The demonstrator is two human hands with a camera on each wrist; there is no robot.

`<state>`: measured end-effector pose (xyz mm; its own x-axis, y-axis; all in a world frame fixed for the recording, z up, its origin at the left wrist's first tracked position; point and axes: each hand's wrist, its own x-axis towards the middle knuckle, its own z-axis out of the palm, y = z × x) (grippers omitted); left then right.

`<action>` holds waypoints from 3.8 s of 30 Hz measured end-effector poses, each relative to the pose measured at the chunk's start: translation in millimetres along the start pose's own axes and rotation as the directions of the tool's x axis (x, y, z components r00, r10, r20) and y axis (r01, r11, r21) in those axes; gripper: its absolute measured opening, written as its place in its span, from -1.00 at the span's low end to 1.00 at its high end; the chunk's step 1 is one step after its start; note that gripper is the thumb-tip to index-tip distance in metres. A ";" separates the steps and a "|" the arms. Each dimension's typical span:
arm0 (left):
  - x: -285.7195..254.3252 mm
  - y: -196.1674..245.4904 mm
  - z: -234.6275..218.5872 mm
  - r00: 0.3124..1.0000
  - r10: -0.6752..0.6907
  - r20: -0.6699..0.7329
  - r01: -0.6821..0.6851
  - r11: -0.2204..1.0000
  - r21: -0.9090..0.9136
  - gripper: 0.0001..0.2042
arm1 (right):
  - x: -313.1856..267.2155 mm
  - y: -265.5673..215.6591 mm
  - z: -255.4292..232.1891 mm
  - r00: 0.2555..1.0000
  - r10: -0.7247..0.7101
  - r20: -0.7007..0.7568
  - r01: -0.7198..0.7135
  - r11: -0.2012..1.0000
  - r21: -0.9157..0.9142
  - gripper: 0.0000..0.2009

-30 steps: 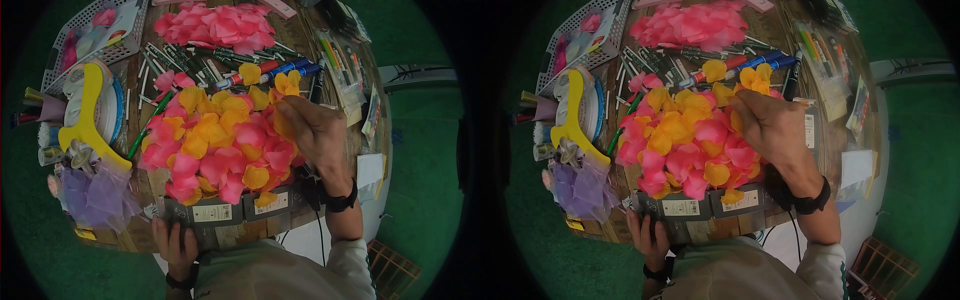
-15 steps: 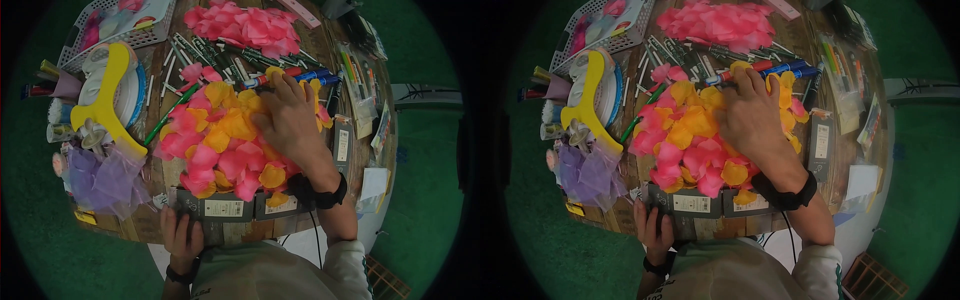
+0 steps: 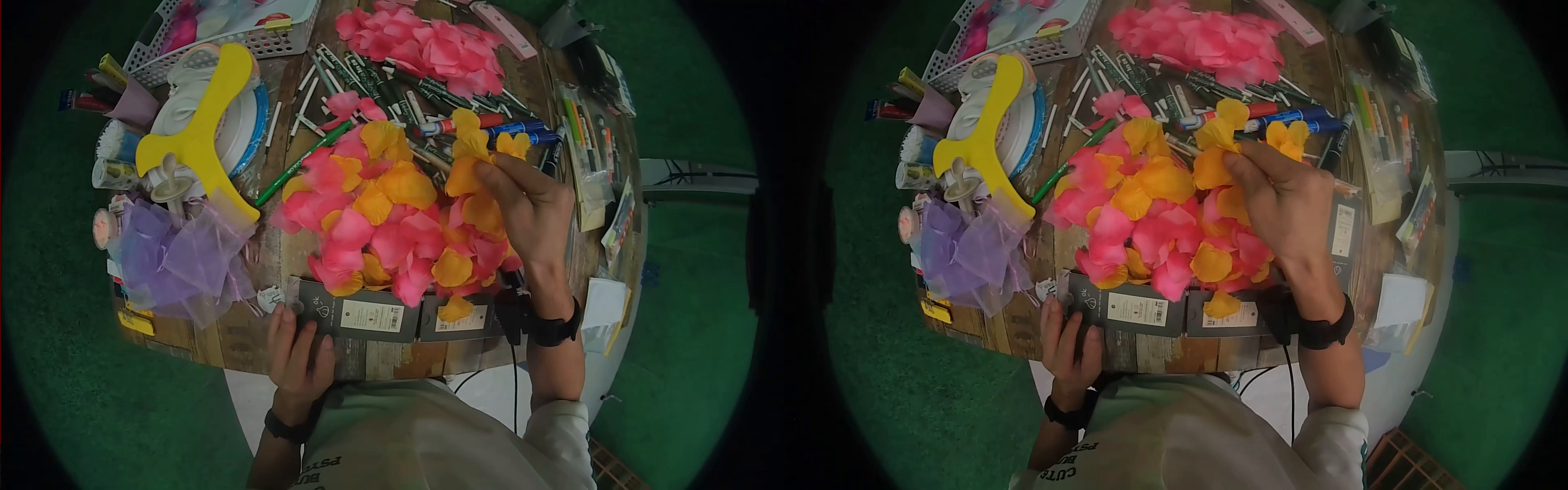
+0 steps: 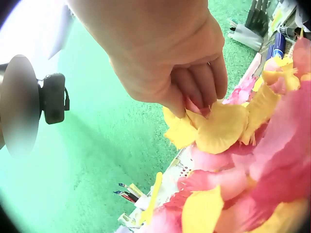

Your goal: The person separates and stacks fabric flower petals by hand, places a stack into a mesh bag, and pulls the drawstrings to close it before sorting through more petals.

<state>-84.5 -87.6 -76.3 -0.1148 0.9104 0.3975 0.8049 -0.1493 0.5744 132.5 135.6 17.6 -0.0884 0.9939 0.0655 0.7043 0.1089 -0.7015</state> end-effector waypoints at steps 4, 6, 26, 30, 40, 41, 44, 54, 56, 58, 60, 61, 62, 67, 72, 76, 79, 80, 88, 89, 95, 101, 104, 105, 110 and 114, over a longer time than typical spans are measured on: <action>-0.6 -0.6 0.7 1.000 0.017 0.012 -0.017 0.999 -0.028 -0.71 | -0.2 3.6 -4.4 0.986 0.143 -0.089 -0.106 0.938 0.329 -0.76; -1.0 -0.9 0.2 1.000 0.009 0.008 -0.009 1.000 -0.017 -0.70 | 0.7 7.1 -7.1 0.982 0.173 -0.080 -0.126 0.904 0.408 -0.77; 0.3 1.5 0.9 1.000 0.016 -0.004 -0.016 1.000 -0.002 -0.73 | -11.1 -1.0 -8.8 0.986 -0.055 0.158 0.096 0.959 -0.266 -0.60; 1.7 1.6 0.8 1.000 0.026 -0.004 -0.026 1.000 -0.015 -0.74 | -6.0 -7.0 18.7 0.883 -0.436 0.175 0.467 0.858 -0.214 -0.48; 2.2 1.0 0.6 0.999 0.023 -0.024 -0.023 0.999 -0.030 -0.74 | 19.1 5.6 52.3 0.780 -0.563 0.272 0.625 0.707 -0.330 -0.78; 1.8 0.2 0.5 0.999 0.026 -0.024 -0.027 0.999 -0.036 -0.74 | 19.2 8.4 47.8 0.782 -0.582 0.222 0.623 0.733 -0.273 -0.82; 1.3 -0.2 0.1 1.000 0.026 -0.015 -0.027 0.998 -0.050 -0.74 | 6.1 4.6 27.9 0.938 -0.292 0.185 0.293 0.956 0.023 -0.78; 2.9 0.9 -0.3 0.997 -0.052 -0.063 0.051 0.999 -0.009 -0.73 | -6.7 22.8 16.7 0.976 -0.217 -0.017 0.218 0.975 0.039 -0.85; 3.7 0.3 -0.8 0.997 -0.048 -0.068 0.047 0.999 -0.006 -0.73 | -10.3 22.9 10.9 0.947 -0.322 0.023 0.322 0.937 -0.136 -0.86; 3.6 1.3 0.9 0.996 -0.049 -0.073 0.048 0.999 -0.012 -0.73 | -14.3 19.8 5.4 0.946 -0.322 0.038 0.323 0.925 -0.201 -0.84; 3.5 1.1 0.6 0.998 -0.023 -0.065 0.022 1.000 -0.007 -0.73 | -17.4 10.6 2.6 0.943 -0.328 0.055 0.330 0.908 -0.256 -0.80; 3.3 1.1 0.9 0.997 -0.024 -0.067 0.024 1.000 -0.004 -0.73 | -19.2 3.1 1.4 0.942 -0.324 0.093 0.334 0.864 -0.377 -0.82; 3.0 0.8 1.1 0.997 -0.032 -0.068 0.031 0.999 -0.019 -0.73 | -21.2 -2.5 2.7 0.941 -0.312 0.128 0.334 0.804 -0.492 -0.83; 3.0 0.3 1.0 0.997 -0.044 -0.071 0.042 0.999 -0.027 -0.74 | -12.6 -24.2 45.5 0.718 -0.666 0.199 0.692 0.654 -0.307 -0.71; 1.2 0.0 2.2 0.990 -0.042 -0.133 0.036 0.998 -0.047 -0.75 | -3.5 -24.8 73.6 0.652 -0.696 0.301 0.757 0.574 -0.311 -0.81; 2.0 0.0 2.5 0.985 -0.064 -0.162 0.057 0.997 -0.049 -0.76 | -2.4 -11.4 58.3 0.665 -0.712 0.227 0.744 0.603 -0.287 -0.94; 2.1 0.2 1.8 0.987 -0.061 -0.149 0.050 0.995 -0.082 -0.77 | -5.2 1.5 51.0 0.701 -0.706 0.101 0.694 0.642 -0.326 -0.89; 1.3 -0.1 1.9 0.989 -0.066 -0.135 0.053 0.994 -0.096 -0.77 | -6.7 4.4 50.1 0.727 -0.685 0.051 0.663 0.681 -0.309 -0.88; 2.2 -0.8 3.6 0.982 -0.068 -0.175 0.058 0.996 -0.063 -0.77 | -45.9 -5.4 17.5 0.845 -0.532 0.056 0.521 0.795 -0.310 -0.65; 1.8 -0.7 4.0 0.982 -0.069 -0.177 0.059 0.996 -0.062 -0.77 | -55.6 -7.5 14.0 0.820 -0.538 0.196 0.572 0.763 -0.300 -0.58; 0.7 -0.9 6.2 0.983 -0.039 -0.181 0.029 0.998 -0.058 -0.77 | -73.1 -6.0 41.1 0.769 -0.556 0.314 0.629 0.744 -0.224 -0.56; -1.6 -0.6 7.1 0.977 -0.049 -0.210 0.034 0.996 -0.077 -0.77 | -65.3 -10.5 53.9 0.759 -0.575 0.304 0.627 0.771 -0.107 -0.63; -1.8 -1.5 5.7 0.975 -0.058 -0.215 0.041 0.996 -0.078 -0.77 | -69.1 -15.0 56.9 0.755 -0.514 0.407 0.636 0.725 -0.264 -0.75; -1.2 -1.8 5.6 0.976 -0.050 -0.212 0.033 0.996 -0.082 -0.77 | -70.2 -11.5 61.6 0.770 -0.534 0.349 0.629 0.727 -0.276 -0.69; 0.2 -1.2 3.8 0.977 -0.061 -0.203 0.040 0.993 -0.109 -0.77 | -63.5 -4.8 68.4 0.775 -0.542 0.324 0.631 0.695 -0.346 -0.66; 0.1 -1.9 3.2 0.975 -0.073 -0.210 0.044 0.989 -0.140 -0.77 | -58.3 1.4 61.8 0.784 -0.594 0.181 0.619 0.771 -0.148 -0.72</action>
<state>-84.2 -86.0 -79.6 -0.2928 0.8178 0.4955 0.7099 -0.1612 0.6856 95.1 76.8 -31.1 -0.6150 0.7115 0.3400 0.5929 0.7015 -0.3955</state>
